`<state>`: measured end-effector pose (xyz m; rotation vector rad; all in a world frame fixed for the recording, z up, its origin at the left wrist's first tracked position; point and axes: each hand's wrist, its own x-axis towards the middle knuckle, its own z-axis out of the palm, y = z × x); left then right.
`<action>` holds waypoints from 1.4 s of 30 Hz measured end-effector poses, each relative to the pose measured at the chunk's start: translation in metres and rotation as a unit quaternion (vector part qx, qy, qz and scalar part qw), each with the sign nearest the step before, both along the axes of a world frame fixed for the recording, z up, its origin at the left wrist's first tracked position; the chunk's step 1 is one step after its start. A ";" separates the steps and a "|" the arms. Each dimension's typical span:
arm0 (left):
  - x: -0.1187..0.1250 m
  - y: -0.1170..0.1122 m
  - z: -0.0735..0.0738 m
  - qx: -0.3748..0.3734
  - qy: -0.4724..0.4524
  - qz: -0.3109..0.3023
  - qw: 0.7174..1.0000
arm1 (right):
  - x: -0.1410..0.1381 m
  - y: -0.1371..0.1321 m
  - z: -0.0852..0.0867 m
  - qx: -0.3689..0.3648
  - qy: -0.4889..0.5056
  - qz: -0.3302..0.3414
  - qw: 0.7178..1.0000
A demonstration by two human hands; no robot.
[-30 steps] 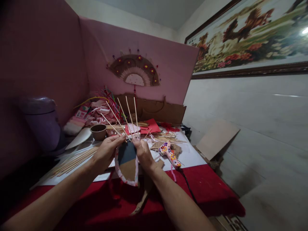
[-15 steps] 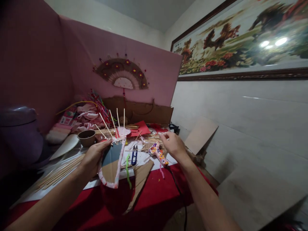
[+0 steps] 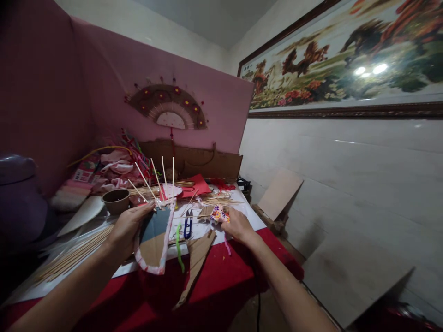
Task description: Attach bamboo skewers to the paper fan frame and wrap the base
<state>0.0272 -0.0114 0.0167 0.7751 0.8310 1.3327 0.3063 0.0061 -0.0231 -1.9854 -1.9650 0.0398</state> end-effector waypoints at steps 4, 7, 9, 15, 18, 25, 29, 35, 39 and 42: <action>0.001 -0.001 0.000 -0.006 -0.002 -0.012 1.000 | 0.004 0.001 0.005 -0.006 0.019 -0.021 1.000; 0.001 -0.002 -0.001 -0.012 -0.001 -0.020 1.000 | 0.006 0.003 0.008 0.025 0.115 -0.030 0.993; 0.002 -0.002 -0.001 -0.012 0.000 -0.017 1.000 | 0.008 0.005 0.008 0.046 0.204 -0.026 0.978; 0.002 -0.001 -0.002 -0.022 0.006 -0.012 1.000 | 0.011 0.003 0.000 0.059 0.366 -0.033 0.928; 0.002 0.001 -0.005 -0.022 0.016 -0.019 0.999 | 0.007 -0.004 -0.001 0.083 0.507 -0.016 0.858; 0.004 0.002 -0.011 -0.014 0.060 0.007 0.998 | -0.028 -0.045 0.020 0.002 0.628 0.140 0.765; 0.006 0.002 -0.014 -0.012 0.083 0.003 0.996 | -0.051 -0.065 0.025 0.001 0.521 0.193 0.832; 0.005 0.003 -0.019 0.004 0.091 -0.012 0.996 | -0.067 -0.072 0.035 0.069 0.213 0.333 0.916; 0.005 0.005 -0.022 0.025 0.123 0.000 0.992 | -0.069 -0.070 0.042 0.101 0.050 0.357 0.927; 0.005 0.005 -0.022 0.046 0.136 -0.001 0.990 | -0.070 -0.069 0.043 0.127 -0.035 0.358 0.924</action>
